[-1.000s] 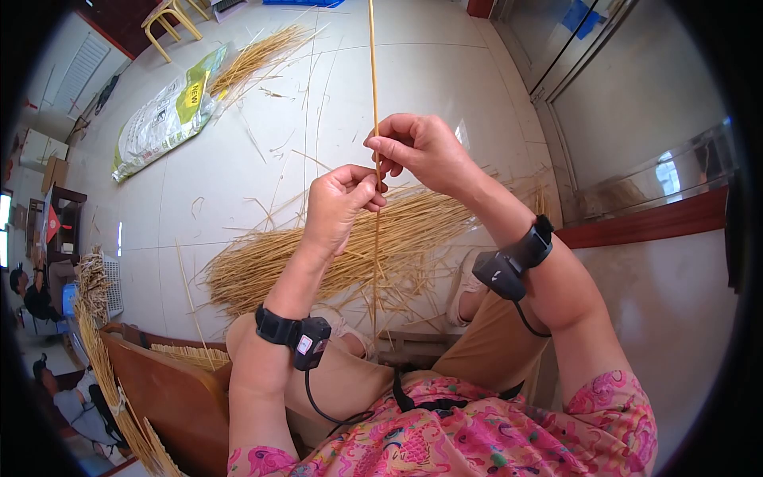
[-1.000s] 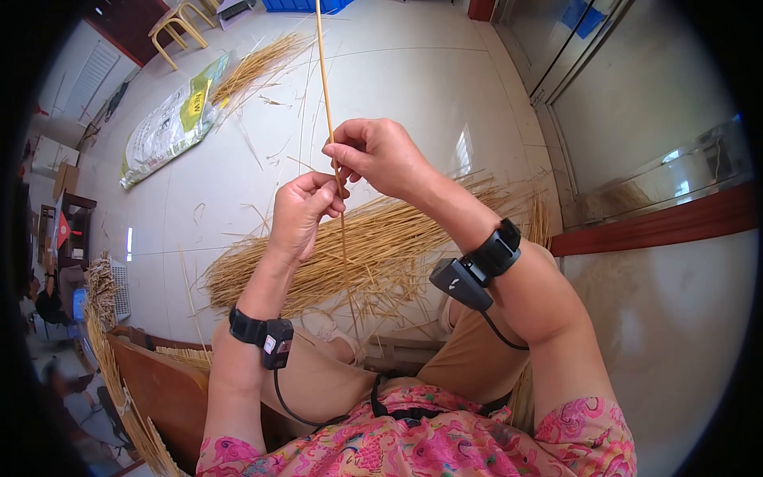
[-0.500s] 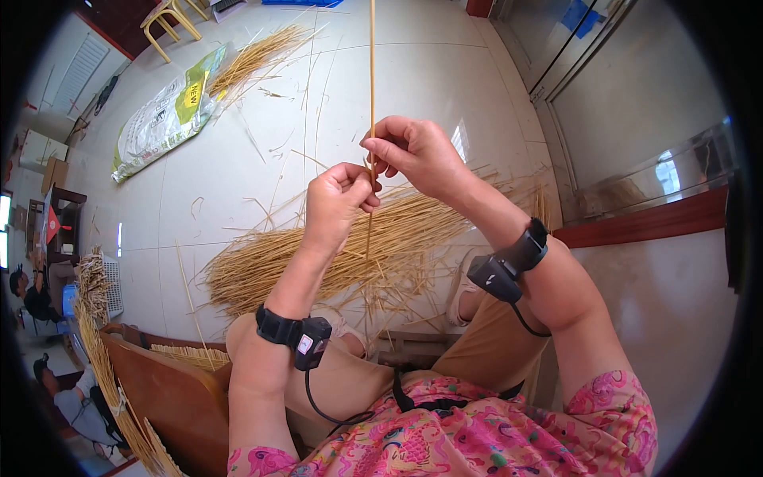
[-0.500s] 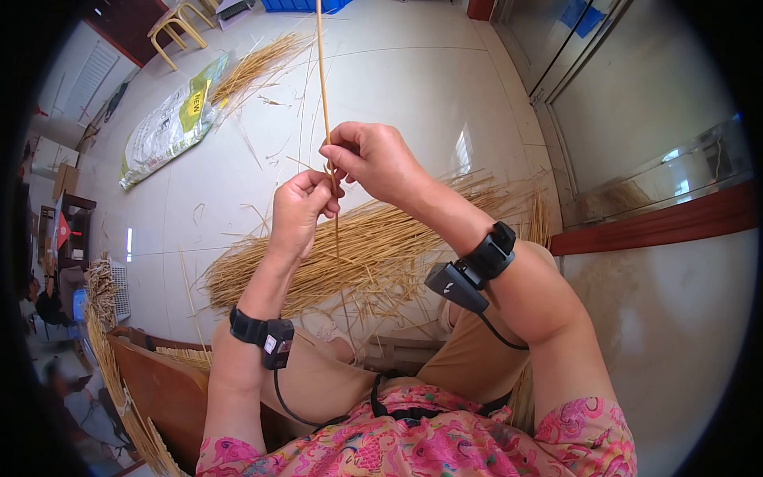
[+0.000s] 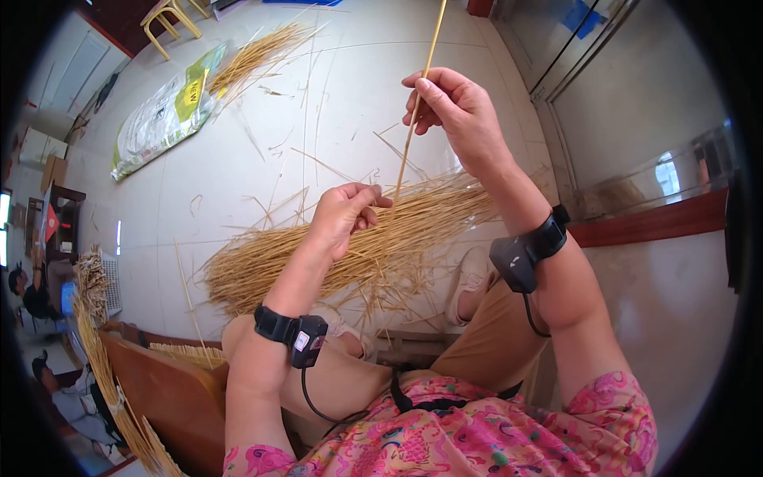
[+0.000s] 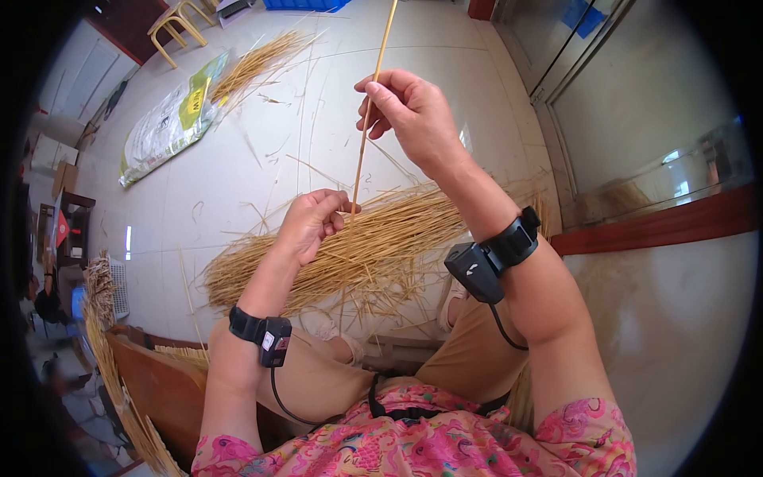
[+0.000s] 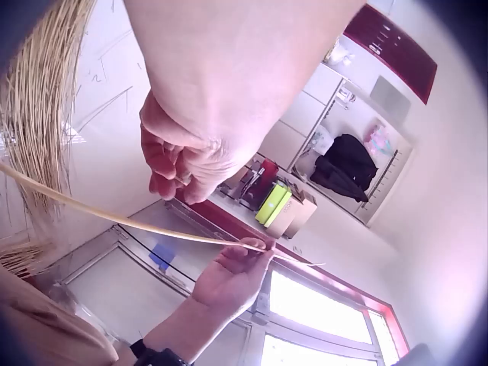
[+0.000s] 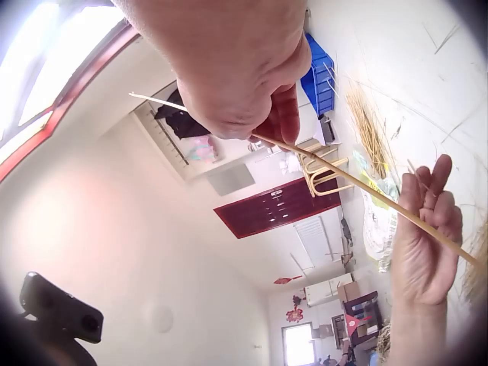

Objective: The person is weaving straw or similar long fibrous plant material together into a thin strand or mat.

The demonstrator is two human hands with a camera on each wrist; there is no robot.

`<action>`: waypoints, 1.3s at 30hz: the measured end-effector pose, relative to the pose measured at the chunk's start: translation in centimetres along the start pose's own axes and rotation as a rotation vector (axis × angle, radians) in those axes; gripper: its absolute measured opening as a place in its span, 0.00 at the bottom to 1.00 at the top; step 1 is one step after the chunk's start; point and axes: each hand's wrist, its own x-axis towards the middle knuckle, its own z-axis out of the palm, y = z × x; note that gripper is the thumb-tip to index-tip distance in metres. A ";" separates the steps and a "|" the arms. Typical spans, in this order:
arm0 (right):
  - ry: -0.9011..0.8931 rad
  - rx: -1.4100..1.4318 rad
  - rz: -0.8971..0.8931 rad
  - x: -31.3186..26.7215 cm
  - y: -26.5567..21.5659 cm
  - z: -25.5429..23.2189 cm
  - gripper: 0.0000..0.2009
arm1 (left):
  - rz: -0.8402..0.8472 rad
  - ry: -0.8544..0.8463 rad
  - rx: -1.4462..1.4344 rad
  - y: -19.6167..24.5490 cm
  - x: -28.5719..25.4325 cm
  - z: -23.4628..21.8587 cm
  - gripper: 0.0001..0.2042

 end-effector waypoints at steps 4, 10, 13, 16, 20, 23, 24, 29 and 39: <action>-0.085 0.048 0.078 -0.5 0.7 0.5 0.11 | 0.172 -0.082 0.001 1.0 -0.2 0.6 0.11; -0.240 0.045 0.148 -1.0 1.6 1.7 0.11 | 0.244 -0.200 -0.141 2.1 -0.5 0.8 0.10; -0.250 0.061 0.159 -1.2 1.5 1.9 0.11 | 0.206 -0.178 -0.190 1.7 -0.3 0.6 0.08; -0.275 -0.081 0.143 -1.5 1.6 2.1 0.10 | 0.206 -0.170 -0.171 1.7 -0.5 0.4 0.06; -0.295 -0.198 0.150 -1.4 1.4 2.2 0.10 | 0.201 -0.143 -0.169 2.1 -1.1 0.6 0.06; -0.286 -0.218 0.122 -1.5 1.6 2.4 0.10 | 0.216 -0.136 -0.122 2.1 -1.1 0.6 0.06; -0.291 -0.209 0.123 -1.5 1.6 2.5 0.10 | 0.222 -0.124 -0.091 2.2 -1.2 0.6 0.06; -0.298 -0.228 0.128 -1.7 1.7 2.6 0.10 | 0.268 -0.097 0.004 2.1 -1.3 0.6 0.07; -0.240 -0.208 0.111 -1.7 1.6 2.9 0.09 | 0.220 -0.033 -0.056 1.5 -0.6 0.2 0.07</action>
